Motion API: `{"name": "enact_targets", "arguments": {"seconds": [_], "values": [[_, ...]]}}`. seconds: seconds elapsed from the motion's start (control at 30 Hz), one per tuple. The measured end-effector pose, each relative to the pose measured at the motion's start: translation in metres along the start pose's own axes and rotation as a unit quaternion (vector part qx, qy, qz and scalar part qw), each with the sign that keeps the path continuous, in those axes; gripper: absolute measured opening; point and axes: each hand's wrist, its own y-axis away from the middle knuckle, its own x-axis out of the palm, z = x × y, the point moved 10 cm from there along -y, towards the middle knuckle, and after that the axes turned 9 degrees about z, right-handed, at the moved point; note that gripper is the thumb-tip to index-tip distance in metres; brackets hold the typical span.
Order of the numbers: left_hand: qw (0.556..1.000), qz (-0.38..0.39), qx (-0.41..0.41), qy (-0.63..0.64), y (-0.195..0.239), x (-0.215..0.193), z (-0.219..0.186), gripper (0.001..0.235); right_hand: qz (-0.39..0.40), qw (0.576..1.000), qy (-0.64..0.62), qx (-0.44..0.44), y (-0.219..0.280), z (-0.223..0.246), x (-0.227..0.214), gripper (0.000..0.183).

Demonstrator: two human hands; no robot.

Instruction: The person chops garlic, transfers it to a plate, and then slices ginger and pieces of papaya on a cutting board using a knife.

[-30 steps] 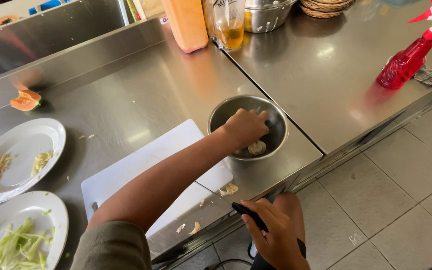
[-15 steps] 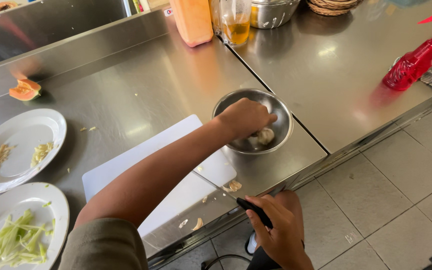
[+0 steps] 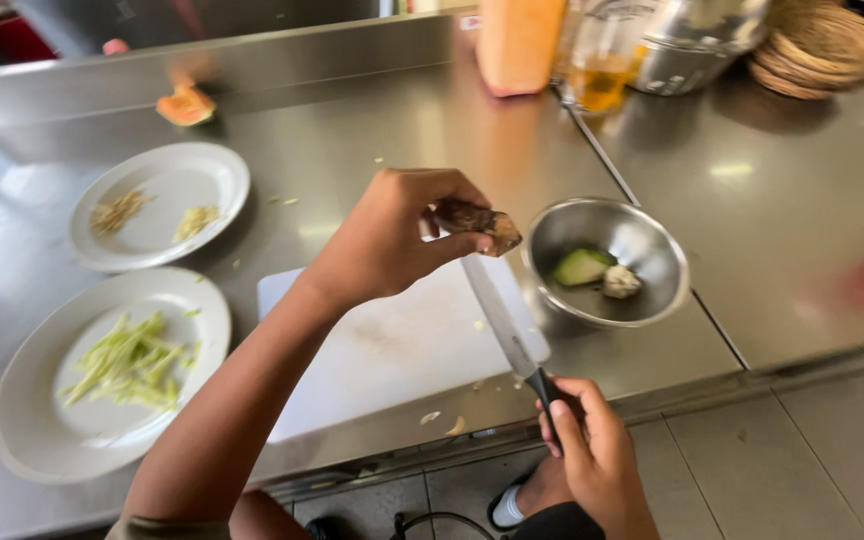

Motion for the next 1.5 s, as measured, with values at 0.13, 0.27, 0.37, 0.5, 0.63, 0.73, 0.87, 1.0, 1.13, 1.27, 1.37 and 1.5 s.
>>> {"name": "enact_targets", "arguments": {"seconds": [0.13,0.27,0.37,0.5,0.63,0.73,0.87,1.0,1.13,1.27,1.37,1.5], "values": [[0.984,-0.077,-0.060,0.152,0.070,-0.017,0.042,0.023,0.043,0.996,-0.082,0.000,-0.019,-0.005,0.019,0.024],[0.919,-0.178,-0.128,0.328,0.135,-0.013,0.092,0.027,0.080,0.993,-0.087,-0.024,-0.031,0.009,0.042,0.024],[0.904,-0.213,-0.178,0.326,0.169,-0.002,0.111,0.032,0.107,0.988,-0.107,-0.023,-0.034,0.010,0.056,0.014],[0.893,-0.222,-0.221,0.323,0.188,0.016,0.121,0.028,0.110,0.991,-0.073,-0.033,-0.031,0.009,0.061,0.009],[0.920,-0.184,-0.319,0.133,0.200,0.022,0.120,0.025,0.119,0.990,-0.069,-0.039,-0.021,0.010,0.064,0.010],[0.944,-0.138,-0.298,-0.008,0.195,0.030,0.113,0.029,0.098,0.994,-0.040,-0.022,-0.011,0.017,0.060,0.017],[0.950,-0.184,-0.221,-0.121,0.194,0.032,0.096,0.030,0.092,0.995,0.023,-0.021,-0.004,0.026,0.062,0.041],[0.936,-0.166,-0.286,-0.125,0.195,0.037,0.103,0.060,0.096,0.995,0.026,-0.013,-0.002,0.022,0.063,0.045],[0.944,-0.172,-0.243,-0.144,0.191,0.028,0.091,0.051,0.098,0.995,0.014,-0.016,0.000,0.018,0.062,0.044],[0.937,-0.183,-0.298,0.005,0.199,0.023,0.102,0.038,0.099,0.995,-0.001,-0.008,-0.001,0.014,0.059,0.044],[0.926,-0.200,-0.319,0.034,0.200,0.022,0.105,0.036,0.099,0.995,-0.003,-0.010,-0.003,0.013,0.060,0.044],[0.920,-0.221,-0.325,0.005,0.205,0.020,0.107,0.033,0.099,0.995,0.001,-0.017,-0.002,0.013,0.060,0.043]]}}
